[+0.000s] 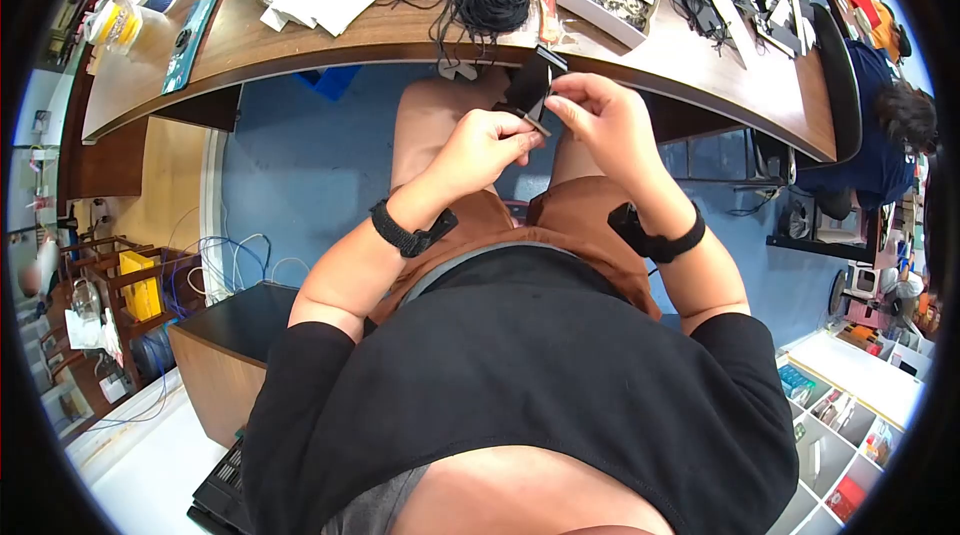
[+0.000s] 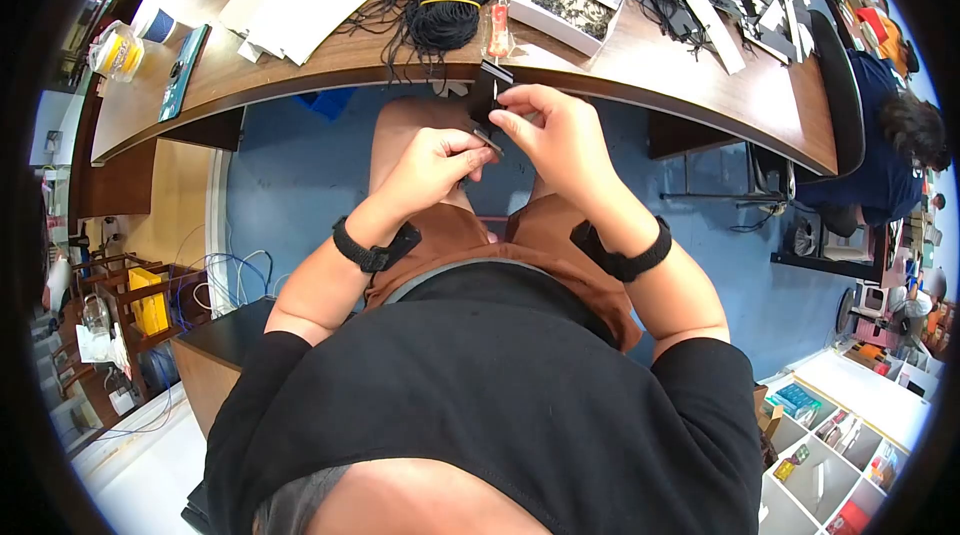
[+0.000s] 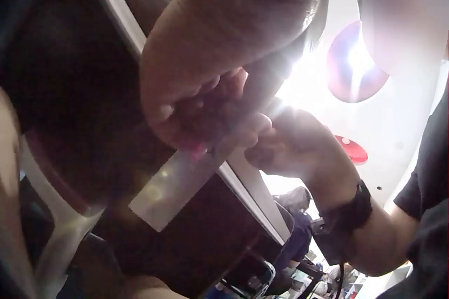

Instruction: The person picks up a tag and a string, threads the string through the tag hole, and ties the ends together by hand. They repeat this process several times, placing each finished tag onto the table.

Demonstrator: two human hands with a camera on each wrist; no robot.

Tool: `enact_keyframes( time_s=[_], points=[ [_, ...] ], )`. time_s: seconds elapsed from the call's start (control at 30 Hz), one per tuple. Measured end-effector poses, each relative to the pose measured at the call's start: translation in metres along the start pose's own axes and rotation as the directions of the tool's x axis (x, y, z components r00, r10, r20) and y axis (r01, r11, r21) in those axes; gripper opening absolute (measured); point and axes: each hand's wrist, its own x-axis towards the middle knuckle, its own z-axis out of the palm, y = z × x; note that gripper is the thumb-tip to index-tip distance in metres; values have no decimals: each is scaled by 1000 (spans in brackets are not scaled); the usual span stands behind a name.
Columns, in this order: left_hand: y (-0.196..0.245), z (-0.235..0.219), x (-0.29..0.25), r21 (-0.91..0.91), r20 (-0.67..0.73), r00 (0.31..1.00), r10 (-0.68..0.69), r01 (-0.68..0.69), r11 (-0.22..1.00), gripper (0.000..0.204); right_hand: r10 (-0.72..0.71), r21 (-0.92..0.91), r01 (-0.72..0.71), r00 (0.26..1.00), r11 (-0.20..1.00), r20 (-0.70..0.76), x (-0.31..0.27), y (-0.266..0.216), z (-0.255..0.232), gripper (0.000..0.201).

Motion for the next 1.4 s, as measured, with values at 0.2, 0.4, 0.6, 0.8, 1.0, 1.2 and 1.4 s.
enact_keyframes(
  time_s=[0.2,0.4,0.6,0.8,1.0,1.2,1.4],
  points=[
    [2,-5,-5,8,17,999,-50,49,999,18,129,340,-142,990,930,59,5,7,-3,12],
    [3,-27,-9,-138,-34,998,-55,50,989,16,123,869,-326,945,373,302,6,14,-10,14],
    [16,-35,-17,-256,-33,993,-112,100,961,15,-127,824,-565,821,-44,556,0,10,-15,29],
    [29,-17,-10,-468,-83,992,-97,47,883,8,-379,-267,425,902,865,207,-18,-25,1,46],
    [21,-8,-13,-680,142,963,-230,264,684,15,-496,-451,482,863,751,96,-20,-18,14,12],
    [40,-28,-23,-181,-17,994,105,-106,978,37,-416,-215,433,901,875,122,-18,-28,-10,11],
    [49,-2,-25,-59,244,959,141,-131,990,25,-306,219,260,929,940,209,-26,-61,-27,9]
  ],
)
